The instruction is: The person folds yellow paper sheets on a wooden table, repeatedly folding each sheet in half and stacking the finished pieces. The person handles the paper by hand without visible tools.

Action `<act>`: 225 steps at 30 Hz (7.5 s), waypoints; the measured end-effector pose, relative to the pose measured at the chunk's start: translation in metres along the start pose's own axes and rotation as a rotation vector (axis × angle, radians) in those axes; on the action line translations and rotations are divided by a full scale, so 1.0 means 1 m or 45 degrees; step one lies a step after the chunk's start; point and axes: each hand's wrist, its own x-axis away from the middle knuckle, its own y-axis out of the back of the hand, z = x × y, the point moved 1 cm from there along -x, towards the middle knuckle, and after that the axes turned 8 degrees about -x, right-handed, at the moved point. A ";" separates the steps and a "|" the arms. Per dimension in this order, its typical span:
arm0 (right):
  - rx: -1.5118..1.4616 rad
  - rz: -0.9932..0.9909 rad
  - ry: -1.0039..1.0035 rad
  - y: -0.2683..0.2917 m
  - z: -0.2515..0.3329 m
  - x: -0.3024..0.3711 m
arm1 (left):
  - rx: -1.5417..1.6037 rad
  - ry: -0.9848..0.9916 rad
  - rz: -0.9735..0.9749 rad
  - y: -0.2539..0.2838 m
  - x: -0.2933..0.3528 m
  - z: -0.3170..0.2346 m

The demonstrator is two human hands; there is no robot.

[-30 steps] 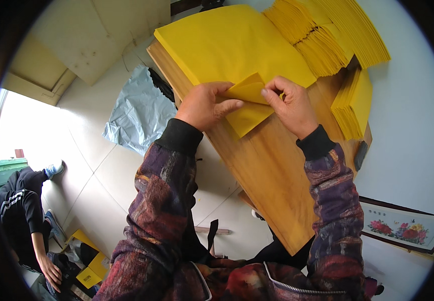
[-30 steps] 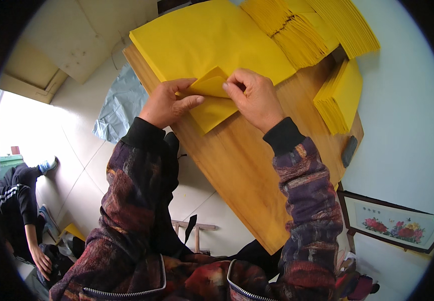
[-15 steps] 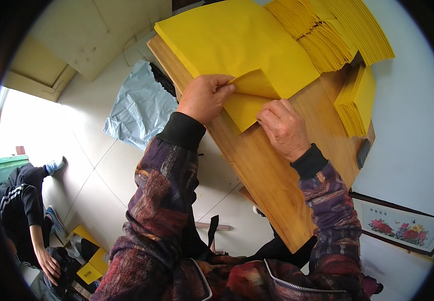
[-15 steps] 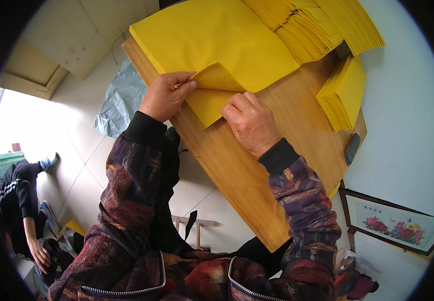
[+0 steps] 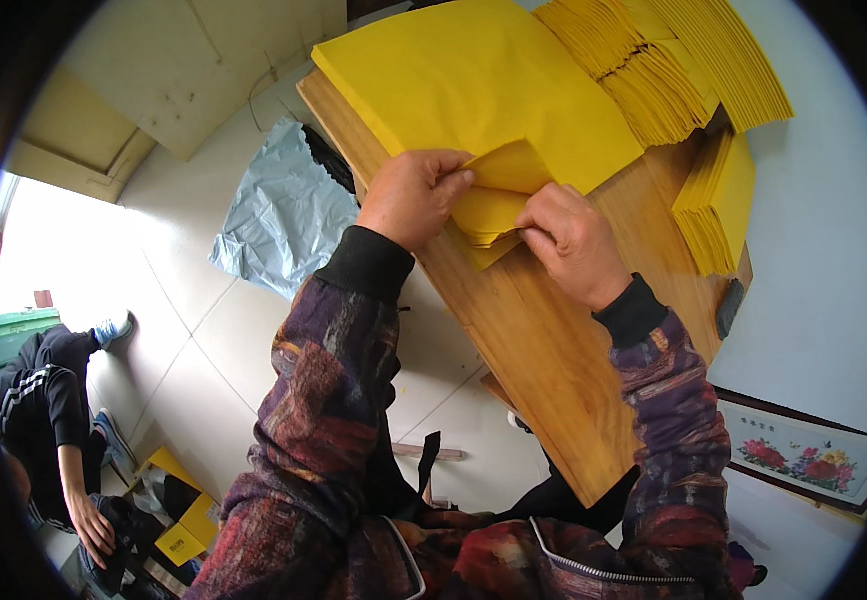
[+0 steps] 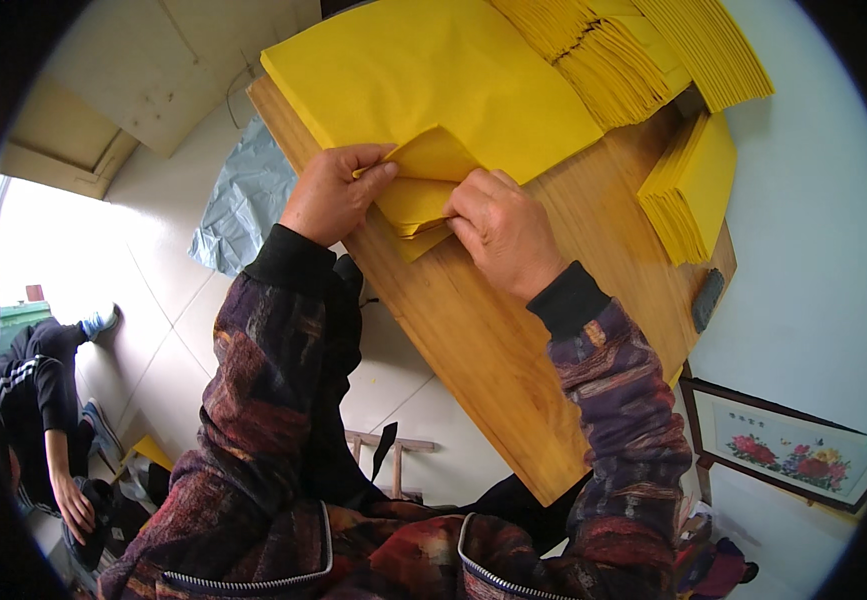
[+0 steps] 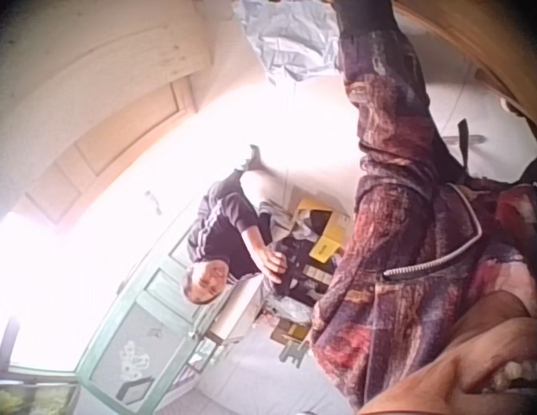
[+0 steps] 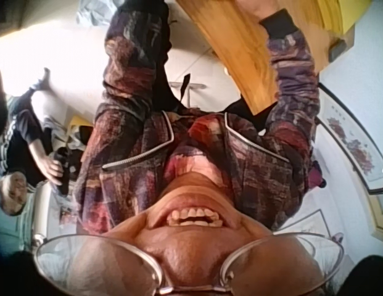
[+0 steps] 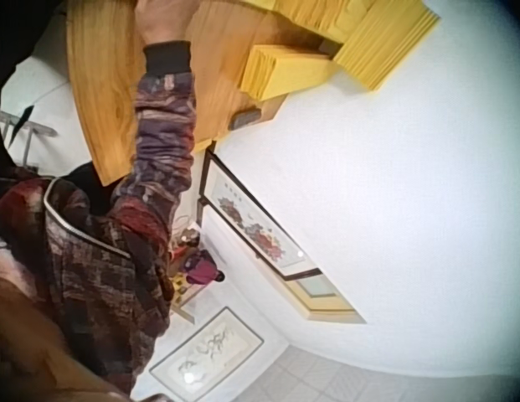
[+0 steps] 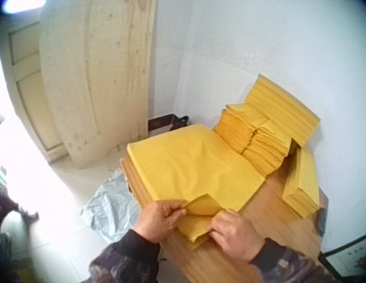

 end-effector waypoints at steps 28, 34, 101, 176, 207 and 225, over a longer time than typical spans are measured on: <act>-0.263 -0.152 -0.250 0.023 -0.012 -0.028 | 0.091 -0.157 0.026 -0.001 -0.003 0.003; 0.190 -0.144 0.027 0.012 0.015 0.007 | -0.040 -0.038 -0.035 -0.004 -0.002 0.008; -0.319 -0.087 -0.317 0.024 -0.001 -0.034 | 0.129 -0.118 0.047 0.000 -0.002 0.005; 0.095 0.137 0.066 0.001 -0.001 0.000 | 0.020 -0.025 -0.027 -0.001 0.000 0.000; -0.073 -0.039 -0.145 0.028 -0.001 -0.030 | 0.061 -0.014 0.106 -0.002 -0.005 0.005; 0.338 0.099 0.144 -0.002 0.000 0.006 | 0.050 0.030 0.007 -0.002 -0.003 -0.001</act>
